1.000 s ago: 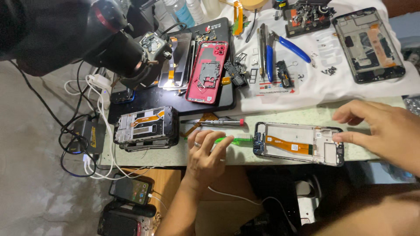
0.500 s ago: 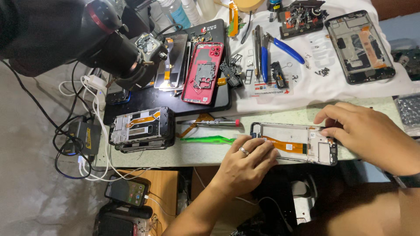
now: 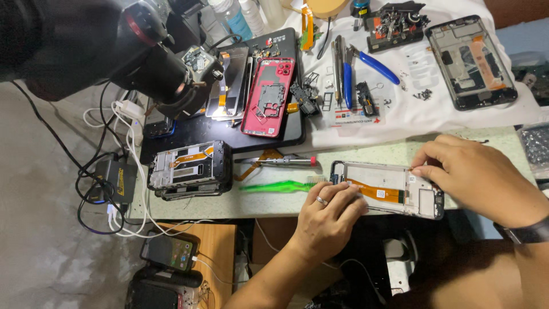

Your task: The person cleans a small black electronic component with a green brush, then uses a metal tool to scrape residue from the edges of a black smartphone back cover. The person handles the component and phone parts on a cluttered workbench with various tools and disassembled devices.

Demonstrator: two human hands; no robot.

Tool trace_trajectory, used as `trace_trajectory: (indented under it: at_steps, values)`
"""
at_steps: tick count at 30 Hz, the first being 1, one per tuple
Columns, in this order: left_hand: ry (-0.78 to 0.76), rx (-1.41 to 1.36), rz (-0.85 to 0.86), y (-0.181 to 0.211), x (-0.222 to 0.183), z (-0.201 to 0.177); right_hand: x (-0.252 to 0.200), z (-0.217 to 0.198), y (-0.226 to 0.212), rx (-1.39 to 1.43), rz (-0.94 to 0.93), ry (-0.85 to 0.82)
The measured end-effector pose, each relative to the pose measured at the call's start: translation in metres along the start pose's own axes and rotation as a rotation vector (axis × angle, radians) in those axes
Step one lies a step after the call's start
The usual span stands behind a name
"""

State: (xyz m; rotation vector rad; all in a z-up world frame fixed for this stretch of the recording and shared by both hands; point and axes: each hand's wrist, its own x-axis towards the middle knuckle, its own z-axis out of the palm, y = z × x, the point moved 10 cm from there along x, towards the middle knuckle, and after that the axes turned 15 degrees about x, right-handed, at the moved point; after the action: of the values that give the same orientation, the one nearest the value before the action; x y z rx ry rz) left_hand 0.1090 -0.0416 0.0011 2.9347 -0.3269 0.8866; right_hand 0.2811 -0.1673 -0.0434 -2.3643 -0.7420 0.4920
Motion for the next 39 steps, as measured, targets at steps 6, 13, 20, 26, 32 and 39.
trace_trajectory:
  at_steps: [6,13,20,26,32,39]
  values:
    - [-0.006,-0.088,0.024,-0.006,0.004,-0.001,-0.002,-0.001,0.001,0.108,0.034,-0.032]
    - [0.000,-0.141,0.050,-0.006,0.006,-0.005,0.002,0.029,0.051,0.392,0.227,-0.205]
    - [0.088,0.018,-0.006,-0.031,-0.016,-0.037,0.018,0.056,0.098,0.676,0.295,-0.198]
    - [-0.081,0.169,-0.140,-0.089,-0.046,-0.035,0.029,0.064,0.120,0.898,0.259,-0.125]
    - [-0.020,0.170,-0.091,-0.109,-0.034,-0.031,0.036,0.058,0.156,1.009,0.242,-0.124]
    - [-0.003,0.248,-0.243,-0.125,-0.039,-0.030,0.033,0.052,0.153,1.003,0.355,-0.165]
